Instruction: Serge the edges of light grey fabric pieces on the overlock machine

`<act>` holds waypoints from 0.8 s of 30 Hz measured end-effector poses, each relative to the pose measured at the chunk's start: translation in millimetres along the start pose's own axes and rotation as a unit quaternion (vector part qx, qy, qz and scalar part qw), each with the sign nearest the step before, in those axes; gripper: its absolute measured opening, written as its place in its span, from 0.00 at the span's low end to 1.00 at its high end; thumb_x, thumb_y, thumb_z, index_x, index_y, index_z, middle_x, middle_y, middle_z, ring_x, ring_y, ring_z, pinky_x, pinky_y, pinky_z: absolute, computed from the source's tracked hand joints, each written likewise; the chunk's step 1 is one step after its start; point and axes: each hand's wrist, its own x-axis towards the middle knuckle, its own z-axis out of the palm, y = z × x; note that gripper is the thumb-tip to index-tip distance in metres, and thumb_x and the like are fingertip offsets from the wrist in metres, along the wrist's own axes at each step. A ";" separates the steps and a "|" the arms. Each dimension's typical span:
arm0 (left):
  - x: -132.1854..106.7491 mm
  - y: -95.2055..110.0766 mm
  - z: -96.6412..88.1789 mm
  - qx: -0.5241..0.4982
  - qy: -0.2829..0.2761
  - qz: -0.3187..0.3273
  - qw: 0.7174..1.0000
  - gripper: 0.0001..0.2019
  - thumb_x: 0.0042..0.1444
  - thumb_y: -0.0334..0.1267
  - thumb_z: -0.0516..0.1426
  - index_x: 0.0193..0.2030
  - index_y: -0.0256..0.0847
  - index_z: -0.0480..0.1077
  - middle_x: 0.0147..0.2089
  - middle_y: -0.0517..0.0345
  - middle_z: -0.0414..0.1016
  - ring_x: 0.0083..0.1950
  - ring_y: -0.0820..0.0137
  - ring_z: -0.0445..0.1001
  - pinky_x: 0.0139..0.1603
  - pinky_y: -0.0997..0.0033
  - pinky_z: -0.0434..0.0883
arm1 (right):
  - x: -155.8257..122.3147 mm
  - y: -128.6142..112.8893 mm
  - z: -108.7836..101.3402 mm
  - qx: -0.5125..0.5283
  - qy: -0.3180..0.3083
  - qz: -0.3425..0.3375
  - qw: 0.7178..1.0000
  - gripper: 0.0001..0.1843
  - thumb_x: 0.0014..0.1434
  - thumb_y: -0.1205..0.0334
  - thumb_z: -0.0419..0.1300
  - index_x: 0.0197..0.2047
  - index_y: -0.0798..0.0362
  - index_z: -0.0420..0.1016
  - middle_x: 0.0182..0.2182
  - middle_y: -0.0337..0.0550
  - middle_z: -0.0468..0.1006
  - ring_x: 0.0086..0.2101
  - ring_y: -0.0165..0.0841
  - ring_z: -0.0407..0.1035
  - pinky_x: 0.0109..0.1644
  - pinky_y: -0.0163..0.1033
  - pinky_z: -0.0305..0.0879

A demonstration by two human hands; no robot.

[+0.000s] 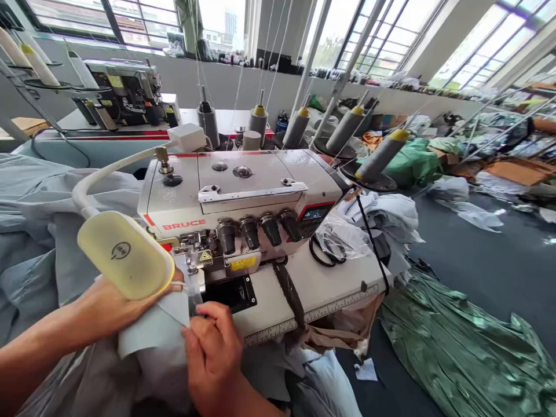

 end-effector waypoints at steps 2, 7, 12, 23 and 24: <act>2.7 -2.5 20.1 -0.024 -0.033 -0.016 0.999 0.15 0.61 0.37 0.47 0.32 0.42 0.74 0.31 0.61 0.76 0.32 0.73 0.72 0.38 0.77 0.70 | -4.6 12.5 -8.7 0.004 0.002 0.097 0.995 0.06 0.57 0.71 0.58 0.33 0.53 0.76 0.42 0.45 0.73 0.40 0.33 0.69 0.41 0.32 0.64; -5.3 -6.4 25.7 -0.042 -0.067 -0.036 0.996 0.13 0.61 0.40 0.49 0.43 0.42 0.74 0.41 0.58 0.78 0.45 0.68 0.74 0.51 0.72 0.70 | -1.2 21.6 -10.4 0.192 -0.089 0.330 0.920 0.09 0.54 0.60 0.60 0.26 0.54 0.67 0.23 0.34 0.63 0.24 0.27 0.57 0.27 0.29 0.56; -2.7 -8.4 17.1 -0.043 -0.093 -0.103 0.989 0.16 0.60 0.45 0.49 0.29 0.41 0.73 0.33 0.58 0.76 0.36 0.69 0.73 0.43 0.73 0.72 | -2.1 25.0 2.4 0.145 -0.078 0.293 0.942 0.11 0.53 0.61 0.61 0.23 0.53 0.65 0.24 0.35 0.62 0.27 0.28 0.56 0.31 0.31 0.58; -3.0 -13.3 17.2 -0.007 -0.024 -0.074 0.997 0.13 0.58 0.39 0.50 0.30 0.40 0.74 0.32 0.55 0.77 0.35 0.68 0.73 0.34 0.75 0.71 | 6.9 26.9 9.2 0.055 -0.131 0.246 0.959 0.11 0.51 0.60 0.62 0.20 0.52 0.68 0.21 0.38 0.64 0.23 0.31 0.60 0.26 0.33 0.60; -3.7 -11.1 17.2 0.001 -0.004 -0.072 0.997 0.13 0.57 0.40 0.51 0.31 0.40 0.75 0.33 0.55 0.77 0.36 0.67 0.73 0.36 0.74 0.71 | 7.4 26.9 8.3 0.053 -0.134 0.246 0.958 0.10 0.51 0.60 0.62 0.21 0.52 0.69 0.21 0.38 0.64 0.23 0.31 0.61 0.26 0.33 0.61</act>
